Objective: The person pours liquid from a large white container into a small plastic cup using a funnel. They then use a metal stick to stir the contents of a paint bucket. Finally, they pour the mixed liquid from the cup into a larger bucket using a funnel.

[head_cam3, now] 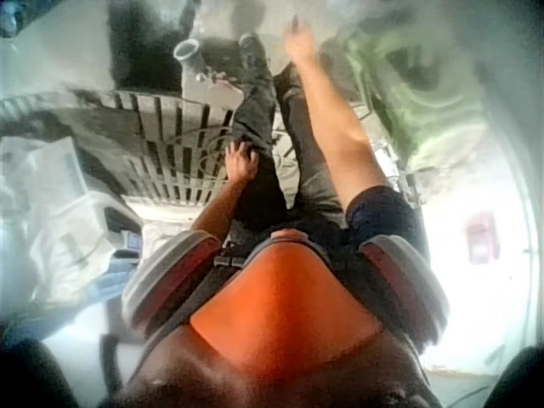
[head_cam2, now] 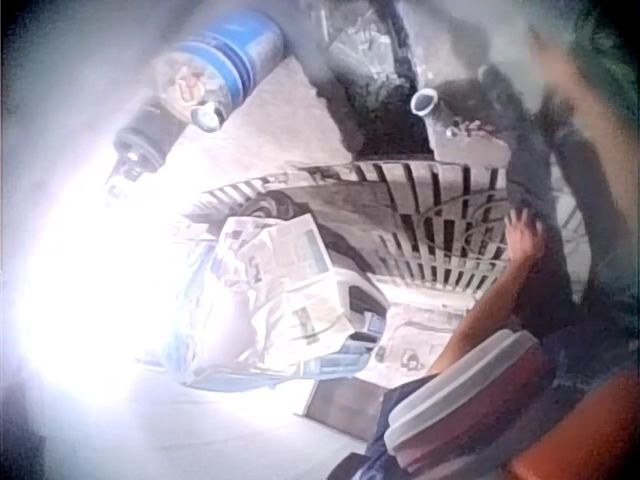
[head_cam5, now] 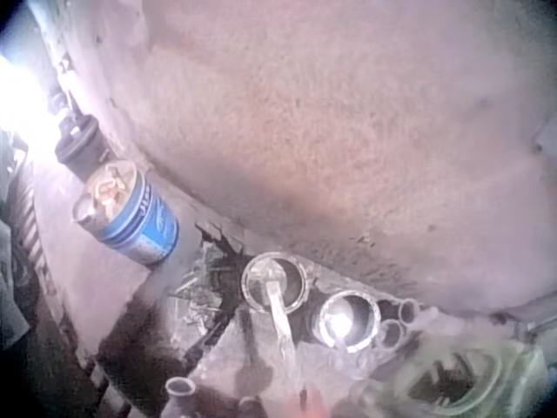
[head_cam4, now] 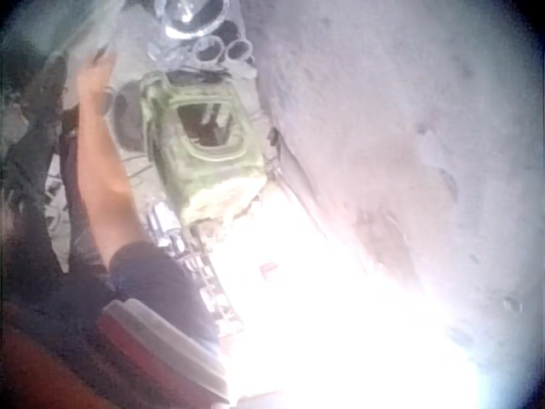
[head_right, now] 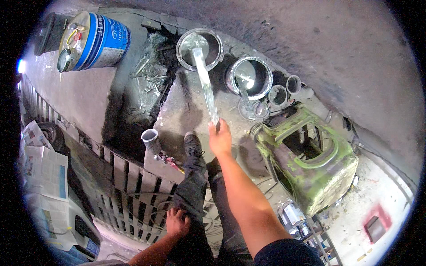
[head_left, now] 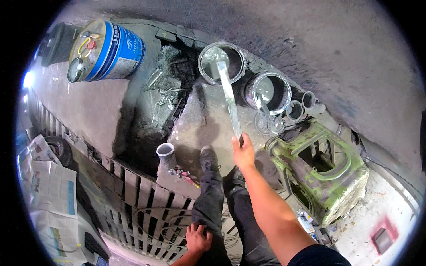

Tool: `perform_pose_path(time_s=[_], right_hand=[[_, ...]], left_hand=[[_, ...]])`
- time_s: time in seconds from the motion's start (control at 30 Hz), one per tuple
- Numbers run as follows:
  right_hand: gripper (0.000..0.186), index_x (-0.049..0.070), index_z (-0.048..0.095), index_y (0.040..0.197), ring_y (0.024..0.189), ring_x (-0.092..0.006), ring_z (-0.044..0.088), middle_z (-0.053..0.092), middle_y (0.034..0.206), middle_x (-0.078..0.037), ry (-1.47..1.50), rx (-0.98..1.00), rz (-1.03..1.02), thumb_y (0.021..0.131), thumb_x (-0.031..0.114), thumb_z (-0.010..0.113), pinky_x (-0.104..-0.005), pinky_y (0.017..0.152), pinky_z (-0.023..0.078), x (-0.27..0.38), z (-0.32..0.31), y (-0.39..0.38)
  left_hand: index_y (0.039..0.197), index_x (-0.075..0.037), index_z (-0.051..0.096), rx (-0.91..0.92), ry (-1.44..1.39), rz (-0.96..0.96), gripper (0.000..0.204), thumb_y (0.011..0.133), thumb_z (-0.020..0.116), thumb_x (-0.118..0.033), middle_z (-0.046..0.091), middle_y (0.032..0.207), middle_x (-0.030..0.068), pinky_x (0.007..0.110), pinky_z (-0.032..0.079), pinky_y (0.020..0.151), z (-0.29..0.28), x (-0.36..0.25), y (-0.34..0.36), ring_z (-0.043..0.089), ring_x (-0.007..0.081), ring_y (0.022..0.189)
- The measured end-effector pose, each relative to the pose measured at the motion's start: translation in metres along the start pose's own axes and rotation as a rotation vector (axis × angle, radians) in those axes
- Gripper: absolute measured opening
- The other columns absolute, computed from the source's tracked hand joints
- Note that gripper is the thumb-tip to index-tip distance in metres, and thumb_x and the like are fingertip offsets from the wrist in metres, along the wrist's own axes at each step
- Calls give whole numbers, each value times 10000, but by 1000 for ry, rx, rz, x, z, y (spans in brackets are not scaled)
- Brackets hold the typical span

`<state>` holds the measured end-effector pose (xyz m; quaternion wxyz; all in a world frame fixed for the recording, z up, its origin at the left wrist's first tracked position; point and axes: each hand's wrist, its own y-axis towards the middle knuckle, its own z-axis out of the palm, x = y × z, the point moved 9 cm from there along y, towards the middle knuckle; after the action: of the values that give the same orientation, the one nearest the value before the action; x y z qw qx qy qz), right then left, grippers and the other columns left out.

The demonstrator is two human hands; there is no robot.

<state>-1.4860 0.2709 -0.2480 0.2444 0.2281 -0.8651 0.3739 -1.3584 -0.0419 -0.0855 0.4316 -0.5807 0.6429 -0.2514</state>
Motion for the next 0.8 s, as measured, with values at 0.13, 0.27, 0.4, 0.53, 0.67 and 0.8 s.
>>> perform_pose_path(time_s=[0.13,0.27,0.4,0.53,0.67,0.8], right_hand=[[463,1,505,1208,936,-405,569,578,1028,-243,-35,-68,-50,891,326,595,-471,817,449,13,13,34],[449,12,508,1191,906,-418,575,581,979,-238,-143,-78,-52,884,326,604,-489,770,457,-5,25,37],[441,6,513,1178,875,-427,585,598,970,-248,-153,-37,-44,872,306,618,-488,760,460,-31,27,12],[426,47,506,1204,891,-448,576,580,1000,-244,-193,-21,-38,884,313,598,-505,754,462,-50,18,-24],[438,49,503,1222,924,-454,565,576,1036,-242,-190,-44,-90,886,316,596,-501,775,463,-50,1,-57],[471,56,483,1272,919,-386,594,598,1032,-221,-103,46,-131,904,332,583,-454,802,473,-33,-16,-77]], left_hand=[[952,-88,633,1,-7,6,273,734,610,-251,540,1053,163,463,431,836,0,2,0,488,381,970],[940,-87,634,-37,-13,49,264,726,615,-240,541,1037,164,465,427,836,0,2,-1,493,383,949],[952,-87,633,1,-20,21,267,730,610,-233,538,1024,169,466,421,844,6,5,0,487,384,968],[952,-86,635,26,8,-4,266,732,610,-234,533,1030,171,464,418,850,7,6,-1,481,382,985],[953,-83,638,21,-6,19,272,737,612,-246,532,1052,166,459,419,863,4,2,0,481,378,997],[969,-85,638,-1,-18,15,289,737,612,-255,535,1073,159,459,423,870,0,0,0,480,373,1019]])
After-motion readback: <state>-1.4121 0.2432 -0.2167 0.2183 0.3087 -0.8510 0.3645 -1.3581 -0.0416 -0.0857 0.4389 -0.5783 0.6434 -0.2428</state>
